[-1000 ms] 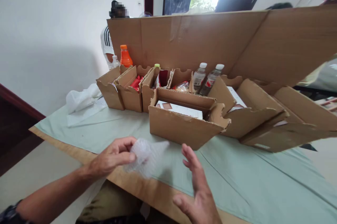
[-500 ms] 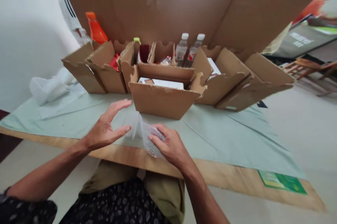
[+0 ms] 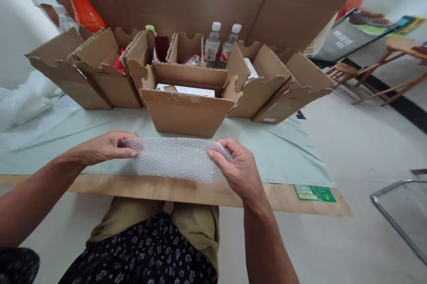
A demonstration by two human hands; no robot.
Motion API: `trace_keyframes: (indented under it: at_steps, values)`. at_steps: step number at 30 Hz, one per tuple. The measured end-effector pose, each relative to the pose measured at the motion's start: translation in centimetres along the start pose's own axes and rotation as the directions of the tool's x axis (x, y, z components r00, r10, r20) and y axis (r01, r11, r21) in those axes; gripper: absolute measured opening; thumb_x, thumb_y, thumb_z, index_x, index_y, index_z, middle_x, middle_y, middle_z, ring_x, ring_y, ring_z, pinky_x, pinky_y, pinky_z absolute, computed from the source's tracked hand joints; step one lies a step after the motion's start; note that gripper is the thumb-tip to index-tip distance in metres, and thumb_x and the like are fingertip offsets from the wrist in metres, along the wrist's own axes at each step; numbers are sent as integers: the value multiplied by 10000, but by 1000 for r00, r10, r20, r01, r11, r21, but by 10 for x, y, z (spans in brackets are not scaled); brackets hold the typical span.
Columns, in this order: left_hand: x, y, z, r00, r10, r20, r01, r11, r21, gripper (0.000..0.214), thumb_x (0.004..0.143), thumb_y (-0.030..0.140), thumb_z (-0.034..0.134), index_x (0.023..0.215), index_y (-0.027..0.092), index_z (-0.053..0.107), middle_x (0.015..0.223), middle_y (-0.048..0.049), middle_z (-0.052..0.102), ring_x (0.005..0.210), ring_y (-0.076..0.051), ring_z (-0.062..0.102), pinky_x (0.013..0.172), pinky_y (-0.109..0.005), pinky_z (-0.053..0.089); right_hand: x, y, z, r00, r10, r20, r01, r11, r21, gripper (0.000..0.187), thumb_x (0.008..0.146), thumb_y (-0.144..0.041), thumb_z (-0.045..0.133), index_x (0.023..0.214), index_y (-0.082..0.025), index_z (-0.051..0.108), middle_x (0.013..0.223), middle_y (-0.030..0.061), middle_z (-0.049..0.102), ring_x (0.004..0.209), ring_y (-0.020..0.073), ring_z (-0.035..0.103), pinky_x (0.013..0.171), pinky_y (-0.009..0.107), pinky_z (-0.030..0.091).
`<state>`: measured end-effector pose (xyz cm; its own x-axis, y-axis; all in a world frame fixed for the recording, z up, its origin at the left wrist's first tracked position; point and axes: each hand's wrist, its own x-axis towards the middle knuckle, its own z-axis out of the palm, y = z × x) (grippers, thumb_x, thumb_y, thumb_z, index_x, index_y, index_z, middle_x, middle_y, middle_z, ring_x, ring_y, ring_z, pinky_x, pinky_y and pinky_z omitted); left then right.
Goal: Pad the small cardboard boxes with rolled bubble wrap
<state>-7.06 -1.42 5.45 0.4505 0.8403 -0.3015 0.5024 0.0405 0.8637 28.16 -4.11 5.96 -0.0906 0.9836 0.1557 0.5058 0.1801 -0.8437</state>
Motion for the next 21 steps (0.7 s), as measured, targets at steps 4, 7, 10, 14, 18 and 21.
trace_keyframes:
  at_steps: [4,7,10,14,18,21]
  values:
    - [7,-12,2,996,-36,-83,40,998,47,408,780,450,655,1091,189,702,867,-40,727,783,-206,664,746,-334,534,7,22,11,1000,18,-6,-18,990,-141,292,845,-493,682,892,-208,644,779,19,679,715,185,622,679,311,496]
    - [13,-29,9,940,5,-342,127,924,361,598,800,421,627,1345,177,608,968,-78,735,869,-256,681,807,-390,544,8,50,12,986,-12,-163,-49,930,-365,502,823,-550,699,1170,-191,649,1084,134,753,991,317,686,870,476,532]
    - [4,-38,21,835,218,-505,138,805,576,587,879,416,595,1418,190,552,1164,-124,716,1069,-308,664,952,-453,524,-1,70,6,962,-95,-254,-39,878,-476,489,898,-533,637,1246,-190,648,1260,177,719,1161,374,656,985,584,499]
    - [-7,-34,52,800,485,-355,-72,664,745,379,970,338,543,1320,222,629,1369,-139,654,1288,-343,578,1091,-521,466,-12,57,34,957,-251,-144,168,887,-431,288,992,-372,561,1212,-222,673,1335,143,688,1257,308,631,1080,547,490]
    - [0,-35,86,863,479,-161,-168,571,803,353,967,275,568,1300,194,653,1462,-185,598,1371,-393,522,1076,-575,466,-8,30,94,897,-352,269,431,834,-344,320,984,-265,586,1295,-227,654,1503,143,581,1353,304,565,1076,521,500]
    - [4,-41,93,895,417,-157,-117,560,820,355,978,331,572,1287,180,663,1415,-196,634,1286,-399,582,996,-574,494,-10,35,103,855,-298,424,465,802,-375,370,1012,-328,567,1356,-209,636,1544,157,550,1407,319,516,1100,534,468]
